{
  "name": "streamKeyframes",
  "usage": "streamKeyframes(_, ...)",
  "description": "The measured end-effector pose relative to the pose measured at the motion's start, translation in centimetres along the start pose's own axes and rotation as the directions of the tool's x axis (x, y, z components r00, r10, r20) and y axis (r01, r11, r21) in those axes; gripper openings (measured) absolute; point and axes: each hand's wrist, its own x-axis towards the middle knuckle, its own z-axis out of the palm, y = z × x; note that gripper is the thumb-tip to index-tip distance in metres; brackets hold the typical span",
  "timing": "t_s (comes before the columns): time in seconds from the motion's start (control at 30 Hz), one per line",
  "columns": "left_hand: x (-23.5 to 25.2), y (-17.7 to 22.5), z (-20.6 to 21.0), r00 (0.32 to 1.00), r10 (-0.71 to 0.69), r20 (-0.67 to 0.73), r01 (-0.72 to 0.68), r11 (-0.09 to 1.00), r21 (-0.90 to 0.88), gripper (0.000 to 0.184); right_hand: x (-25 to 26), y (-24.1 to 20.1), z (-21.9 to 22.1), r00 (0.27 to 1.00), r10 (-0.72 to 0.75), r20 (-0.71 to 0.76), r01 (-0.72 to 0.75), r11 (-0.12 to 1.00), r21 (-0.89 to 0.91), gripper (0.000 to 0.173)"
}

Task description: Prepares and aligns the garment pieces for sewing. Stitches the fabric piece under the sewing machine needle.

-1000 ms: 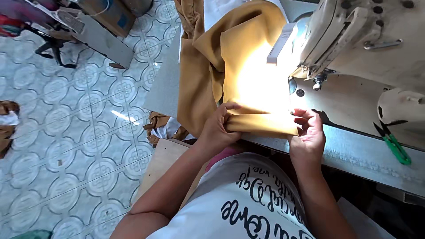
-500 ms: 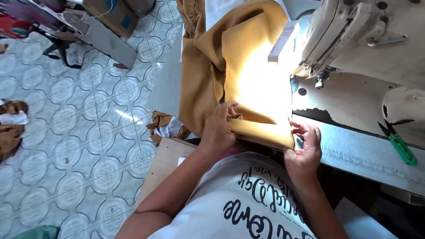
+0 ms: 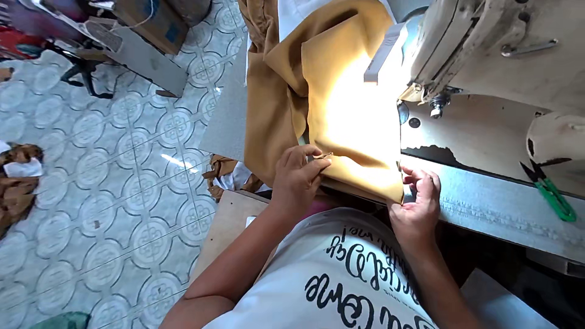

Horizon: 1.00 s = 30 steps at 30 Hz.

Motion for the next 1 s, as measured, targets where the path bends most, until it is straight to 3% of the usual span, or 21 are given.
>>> streamKeyframes(0.1,-0.2,0.4,-0.2,0.999,0.034,0.036,-0.035,0.999,0.036,0.027,0.1,-0.1,0.0,1.0,0.003,-0.005,-0.004,1.0,-0.026,0.049)
streamKeyframes(0.17,-0.8,0.7,-0.7,0.973,0.223,0.062,-0.222,0.975,-0.03,0.027,0.4,-0.1,-0.3,1.0,-0.004,0.001,0.004,0.999,-0.031,0.046)
streamKeyframes(0.23,-1.3,1.5,-1.2,0.903,0.412,0.122,-0.403,0.911,-0.091,0.02,0.7,-0.2,-0.7,1.0,-0.021,0.002,0.021,1.0,-0.023,0.044)
streamKeyframes(0.3,-1.0,2.3,-1.3,0.869,0.475,0.141,-0.463,0.88,-0.11,0.017,1.0,-0.3,-1.1,0.999,-0.037,-0.012,0.037,0.999,-0.017,0.045)
streamKeyframes(0.47,0.6,3.6,-2.0,0.864,0.446,0.234,-0.429,0.895,-0.12,0.025,1.3,-0.7,-1.9,0.998,-0.06,-0.03,0.058,0.997,-0.054,0.044)
streamKeyframes(0.53,1.3,4.0,-2.2,0.86,0.451,0.24,-0.434,0.893,-0.123,0.019,1.1,-0.7,-2.1,0.995,-0.086,-0.049,0.082,0.993,-0.091,0.041)
streamKeyframes(0.7,3.3,4.3,-3.2,0.858,0.435,0.272,-0.464,0.884,0.051,0.024,0.6,-0.3,-2.3,0.988,-0.146,-0.056,0.135,0.976,-0.173,0.039)
streamKeyframes(0.8,3.9,4.7,-3.2,0.853,0.426,0.302,-0.472,0.877,0.095,0.022,0.2,-1.1,-3.2,0.993,-0.117,0.024,0.119,0.982,-0.145,0.045)
streamKeyframes(0.87,4.3,5.0,-3.3,0.85,0.428,0.307,-0.474,0.875,0.093,0.02,-0.5,-2.7,-4.0,0.964,-0.263,0.029,0.265,0.96,-0.092,0.045)
streamKeyframes(0.93,4.8,5.2,-3.4,0.847,0.426,0.318,-0.474,0.876,0.091,0.019,-1.6,-4.4,-3.4,0.898,-0.438,0.043,0.441,0.894,-0.079,0.031)
streamKeyframes(1.0,5.4,5.4,-3.8,0.842,0.419,0.339,-0.472,0.877,0.09,0.017,-1.9,-5.1,-2.0,0.85,-0.503,0.154,0.526,0.824,-0.212,0.028)
